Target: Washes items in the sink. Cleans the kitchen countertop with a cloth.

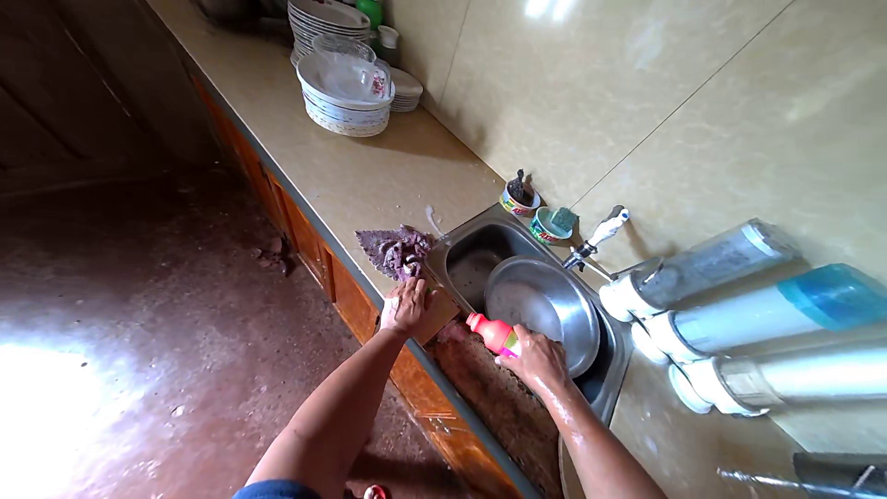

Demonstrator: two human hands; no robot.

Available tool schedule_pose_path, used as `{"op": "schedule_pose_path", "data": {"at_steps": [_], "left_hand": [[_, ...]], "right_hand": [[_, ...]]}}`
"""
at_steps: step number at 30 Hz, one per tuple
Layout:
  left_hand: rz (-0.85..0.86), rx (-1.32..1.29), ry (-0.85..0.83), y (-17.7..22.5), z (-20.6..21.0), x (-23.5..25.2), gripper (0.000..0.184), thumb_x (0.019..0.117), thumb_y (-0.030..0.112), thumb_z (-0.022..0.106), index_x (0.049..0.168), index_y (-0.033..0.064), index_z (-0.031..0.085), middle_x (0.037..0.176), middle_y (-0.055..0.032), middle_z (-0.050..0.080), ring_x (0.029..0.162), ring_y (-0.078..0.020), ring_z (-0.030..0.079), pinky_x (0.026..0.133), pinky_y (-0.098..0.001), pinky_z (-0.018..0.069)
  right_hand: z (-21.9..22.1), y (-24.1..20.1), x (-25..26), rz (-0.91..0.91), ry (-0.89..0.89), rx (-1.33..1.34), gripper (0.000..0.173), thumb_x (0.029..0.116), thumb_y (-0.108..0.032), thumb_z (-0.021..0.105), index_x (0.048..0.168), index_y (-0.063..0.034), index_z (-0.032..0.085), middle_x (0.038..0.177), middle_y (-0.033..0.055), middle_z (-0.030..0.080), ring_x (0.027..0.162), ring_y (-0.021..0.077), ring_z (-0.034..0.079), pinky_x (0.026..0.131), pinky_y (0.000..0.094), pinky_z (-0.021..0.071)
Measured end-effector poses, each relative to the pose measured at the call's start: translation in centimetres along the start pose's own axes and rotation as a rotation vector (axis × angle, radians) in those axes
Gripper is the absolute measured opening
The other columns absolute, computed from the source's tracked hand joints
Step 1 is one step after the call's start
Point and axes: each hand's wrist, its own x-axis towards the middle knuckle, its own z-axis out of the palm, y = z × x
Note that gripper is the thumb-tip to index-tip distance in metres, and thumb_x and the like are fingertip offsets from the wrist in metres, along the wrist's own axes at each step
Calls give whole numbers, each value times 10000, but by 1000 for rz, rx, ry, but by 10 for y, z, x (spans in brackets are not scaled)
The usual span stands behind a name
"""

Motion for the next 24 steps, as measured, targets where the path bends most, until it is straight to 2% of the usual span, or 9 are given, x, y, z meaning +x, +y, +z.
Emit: {"op": "schedule_pose_path", "data": {"at_steps": [12, 24], "left_hand": [[22, -4, 66, 0, 2, -2, 444, 1084, 354, 447, 1227, -20, 639, 1242, -238, 644, 1190, -398, 630, 976, -557, 490], [25, 30, 105, 3, 3, -4, 405, 1081, 322, 482, 1203, -29, 643, 1222, -257, 644, 1148, -424, 645, 935, -581, 502]], "right_hand": [[15, 29, -15, 60, -19, 21, 669, 915, -482, 723, 1417, -80, 538, 1271, 204, 668, 1223, 368, 627, 1030, 553, 463], [54, 88, -49, 132, -15, 106, 660, 895, -444, 763, 1392, -58, 562, 1280, 212, 664, 1241, 382, 608, 1063, 578, 422]]}}
